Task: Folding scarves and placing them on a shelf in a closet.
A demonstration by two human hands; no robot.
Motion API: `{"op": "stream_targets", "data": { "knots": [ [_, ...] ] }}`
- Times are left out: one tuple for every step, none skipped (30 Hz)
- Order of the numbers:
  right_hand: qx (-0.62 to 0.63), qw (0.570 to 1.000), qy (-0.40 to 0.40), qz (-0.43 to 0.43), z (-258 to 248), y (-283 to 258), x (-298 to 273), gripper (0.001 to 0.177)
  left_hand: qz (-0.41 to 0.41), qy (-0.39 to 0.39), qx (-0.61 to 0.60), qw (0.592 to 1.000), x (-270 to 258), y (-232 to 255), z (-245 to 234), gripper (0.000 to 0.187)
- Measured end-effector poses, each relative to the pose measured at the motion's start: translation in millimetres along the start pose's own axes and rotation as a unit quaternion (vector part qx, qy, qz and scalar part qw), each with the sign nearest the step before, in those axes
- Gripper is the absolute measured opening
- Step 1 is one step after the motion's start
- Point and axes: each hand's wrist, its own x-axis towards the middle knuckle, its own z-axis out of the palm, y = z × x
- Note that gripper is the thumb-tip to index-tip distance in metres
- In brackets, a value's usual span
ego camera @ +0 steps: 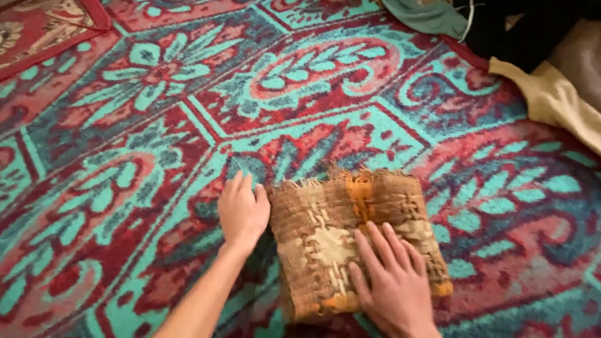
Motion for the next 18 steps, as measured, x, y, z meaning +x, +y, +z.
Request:
{"op": "stream_targets", "data": {
  "knots": [
    [0.003,1.0,0.001,-0.001,-5.6,3.2,10.3,0.056,-0.001,0.002,0.002,1.0,-9.6,40.7,-31.8,0.049],
    [0.057,0.998,0.001,0.026,-11.0,6.2,17.9,0.047,0.083,0.035,-0.065,0.994,-26.8,76.1,-65.0,0.037],
    [0.112,0.992,0.0,0.053,-16.2,8.9,25.0,0.038,0.165,0.068,-0.13,0.975,-50.2,105.5,-100.7,0.029],
    [0.113,0.992,-0.001,0.053,-15.0,8.6,31.1,0.038,0.164,0.066,-0.129,0.976,-56.0,122.5,-110.1,0.029],
    [0.058,0.996,0.048,0.04,-13.9,8.3,37.2,0.037,0.28,-0.042,-0.174,0.943,-61.7,139.7,-119.6,0.027],
    [-0.001,0.995,0.097,0.025,-14.6,12.1,44.0,0.036,0.387,-0.147,-0.218,0.884,-67.4,160.1,-127.7,0.029],
    [-0.003,0.995,0.095,0.023,-8.6,17.8,44.2,0.036,0.385,-0.146,-0.221,0.884,-67.2,136.7,-92.6,0.029],
    [-0.024,0.997,0.06,0.04,-1.4,19.7,41.9,0.043,0.409,-0.114,-0.104,0.899,-69.7,110.2,-59.0,0.033],
    [-0.046,0.997,0.026,0.058,5.5,22.0,39.1,0.052,0.428,-0.08,0.015,0.9,-73.2,83.9,-25.6,0.053],
    [-0.044,0.997,0.025,0.055,7.0,22.3,37.9,0.052,0.425,-0.08,0.016,0.902,-70.9,80.5,-17.3,0.053],
    [-0.045,0.997,0.001,0.065,8.1,22.8,36.7,0.055,0.311,-0.111,-0.004,0.944,-68.8,77.4,-9.2,0.056],
    [-0.045,0.996,-0.025,0.076,8.6,20.8,33.3,0.059,0.192,-0.142,-0.023,0.971,-68.9,72.3,-2.6,0.059],
    [-0.043,0.996,-0.029,0.074,7.3,21.9,29.6,0.059,0.189,-0.144,-0.022,0.971,-72.4,76.7,-3.2,0.059],
    [-0.05,0.996,-0.017,0.074,8.7,20.2,29.9,0.059,0.186,-0.148,-0.02,0.971,-72.4,77.8,-6.3,0.06],
    [-0.056,0.996,-0.006,0.073,10.6,19.3,30.0,0.059,0.183,-0.152,-0.018,0.971,-72.3,79.2,-8.4,0.061],
    [-0.061,0.995,-0.006,0.074,11.9,19.9,31.3,0.059,0.185,-0.153,-0.021,0.971,-71.2,74.4,-2.6,0.061],
    [-0.069,0.995,0.012,0.067,13.5,21.5,32.3,0.059,0.205,-0.08,-0.003,0.975,-70.1,70.3,4.2,0.059],
    [-0.075,0.995,0.026,0.06,13.1,20.9,29.6,0.058,0.222,-0.01,0.017,0.975,-74.0,64.7,9.2,0.057]
  ]
}}
